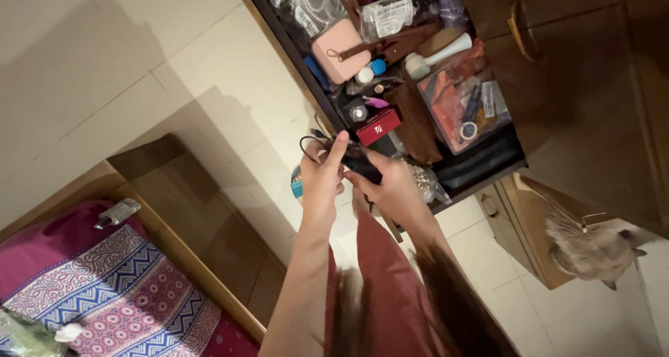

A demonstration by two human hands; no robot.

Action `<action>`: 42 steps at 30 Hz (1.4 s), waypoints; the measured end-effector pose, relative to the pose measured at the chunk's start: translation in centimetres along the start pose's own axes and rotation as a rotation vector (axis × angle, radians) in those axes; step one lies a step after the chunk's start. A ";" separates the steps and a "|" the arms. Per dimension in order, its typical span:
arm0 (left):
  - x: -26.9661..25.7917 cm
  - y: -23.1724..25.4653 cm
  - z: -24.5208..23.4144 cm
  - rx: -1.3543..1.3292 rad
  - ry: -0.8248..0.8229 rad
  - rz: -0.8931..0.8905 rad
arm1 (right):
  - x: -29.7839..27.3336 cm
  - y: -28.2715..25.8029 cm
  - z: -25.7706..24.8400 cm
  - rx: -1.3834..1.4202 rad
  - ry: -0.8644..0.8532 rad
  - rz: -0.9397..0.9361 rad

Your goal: The person organizes various items from a bedroom drawer, including a watch and a small pink container. They remove items from a plastic bag, handle a small black electronic device with a cable, and place various accessories into the pink box before closing the drawer.

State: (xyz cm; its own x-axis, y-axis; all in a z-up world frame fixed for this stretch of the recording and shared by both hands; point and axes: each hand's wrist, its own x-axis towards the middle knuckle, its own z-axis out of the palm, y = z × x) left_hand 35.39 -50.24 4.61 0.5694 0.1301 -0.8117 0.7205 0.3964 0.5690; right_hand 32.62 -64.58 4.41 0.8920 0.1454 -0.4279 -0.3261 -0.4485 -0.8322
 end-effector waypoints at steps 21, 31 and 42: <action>2.1 -3.3 0.1 0.570 -0.031 0.444 | -0.2 8.9 -2.6 0.391 0.017 0.127; 2.2 -0.5 -2.4 0.672 0.202 0.148 | 10.1 12.8 1.4 0.632 0.138 0.368; 5.8 -2.4 -7.0 1.226 -0.090 0.057 | 15.5 14.3 5.0 0.035 0.221 0.294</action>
State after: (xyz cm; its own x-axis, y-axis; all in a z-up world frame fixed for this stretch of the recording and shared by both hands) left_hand 34.14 -44.12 -2.37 0.6024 0.0369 -0.7974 0.5613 -0.7298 0.3903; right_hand 40.25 -64.32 -15.89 0.8034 -0.1808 -0.5673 -0.5857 -0.4116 -0.6983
